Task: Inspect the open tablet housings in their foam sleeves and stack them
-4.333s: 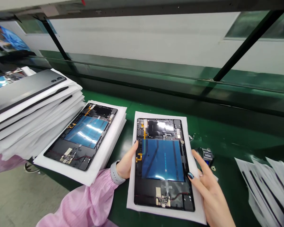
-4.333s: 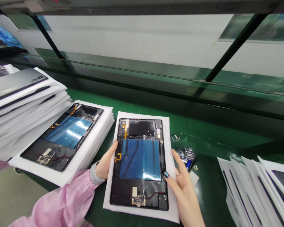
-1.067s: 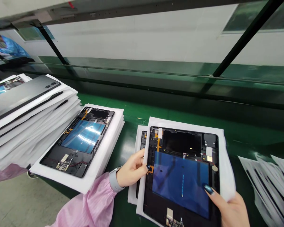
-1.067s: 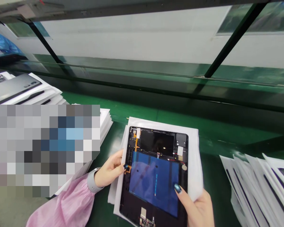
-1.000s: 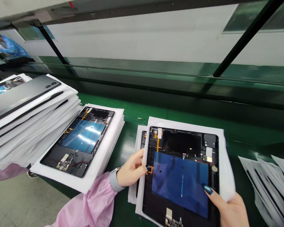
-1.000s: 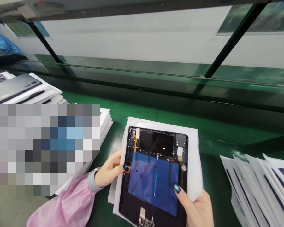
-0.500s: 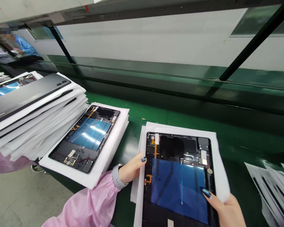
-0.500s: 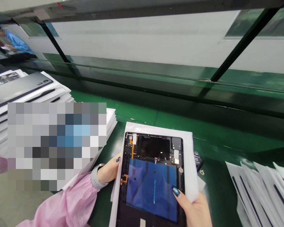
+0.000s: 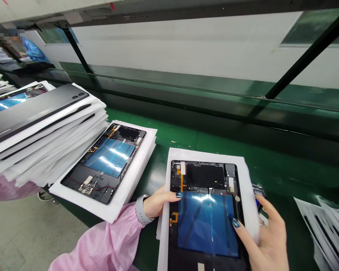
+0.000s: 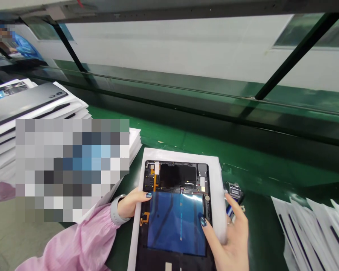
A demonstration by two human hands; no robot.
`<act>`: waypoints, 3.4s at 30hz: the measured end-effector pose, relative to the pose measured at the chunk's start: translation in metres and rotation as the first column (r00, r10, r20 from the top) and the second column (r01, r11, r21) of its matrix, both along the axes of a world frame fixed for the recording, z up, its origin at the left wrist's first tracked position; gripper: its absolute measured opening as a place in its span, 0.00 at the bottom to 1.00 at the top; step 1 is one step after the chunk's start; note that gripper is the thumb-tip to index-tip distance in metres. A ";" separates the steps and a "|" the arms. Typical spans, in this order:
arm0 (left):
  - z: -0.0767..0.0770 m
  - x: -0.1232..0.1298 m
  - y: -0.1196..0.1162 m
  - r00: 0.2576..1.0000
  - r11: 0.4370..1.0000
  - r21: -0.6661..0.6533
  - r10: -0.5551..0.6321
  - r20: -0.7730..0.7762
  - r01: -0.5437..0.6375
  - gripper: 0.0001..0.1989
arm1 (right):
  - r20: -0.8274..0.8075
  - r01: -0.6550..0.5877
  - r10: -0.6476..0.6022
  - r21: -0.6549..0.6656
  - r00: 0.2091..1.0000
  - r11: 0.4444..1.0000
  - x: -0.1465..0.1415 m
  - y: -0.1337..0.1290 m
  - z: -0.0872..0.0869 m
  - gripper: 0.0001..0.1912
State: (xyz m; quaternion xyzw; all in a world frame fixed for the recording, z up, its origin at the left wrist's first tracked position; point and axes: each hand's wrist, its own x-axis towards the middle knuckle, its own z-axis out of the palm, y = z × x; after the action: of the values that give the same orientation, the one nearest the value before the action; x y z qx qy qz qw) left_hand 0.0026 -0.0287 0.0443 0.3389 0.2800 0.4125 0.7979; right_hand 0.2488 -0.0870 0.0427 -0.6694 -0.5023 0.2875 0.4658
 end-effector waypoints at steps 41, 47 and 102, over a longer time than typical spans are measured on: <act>0.005 -0.002 0.002 0.969 0.963 -0.207 0.131 -0.211 -0.175 0.10 | -0.712 -0.144 0.001 -0.140 0.703 0.980 -0.003 0.011 0.010 0.28; -0.003 -0.005 0.002 0.953 0.949 -0.236 0.146 -0.265 -0.211 0.13 | -0.677 -0.122 -0.030 -0.176 0.735 0.977 -0.001 0.012 0.007 0.19; -0.021 -0.006 0.032 0.474 0.841 0.505 0.530 -0.703 -0.193 0.24 | 0.422 -0.078 0.028 0.102 0.906 0.992 0.006 0.033 -0.018 0.20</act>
State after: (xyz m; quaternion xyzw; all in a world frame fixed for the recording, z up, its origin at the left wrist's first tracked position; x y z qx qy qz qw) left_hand -0.0030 0.0037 0.0233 0.5606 0.6045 0.4111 0.3889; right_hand 0.2546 -0.0537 0.0247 -0.6733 -0.6245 0.1195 0.3772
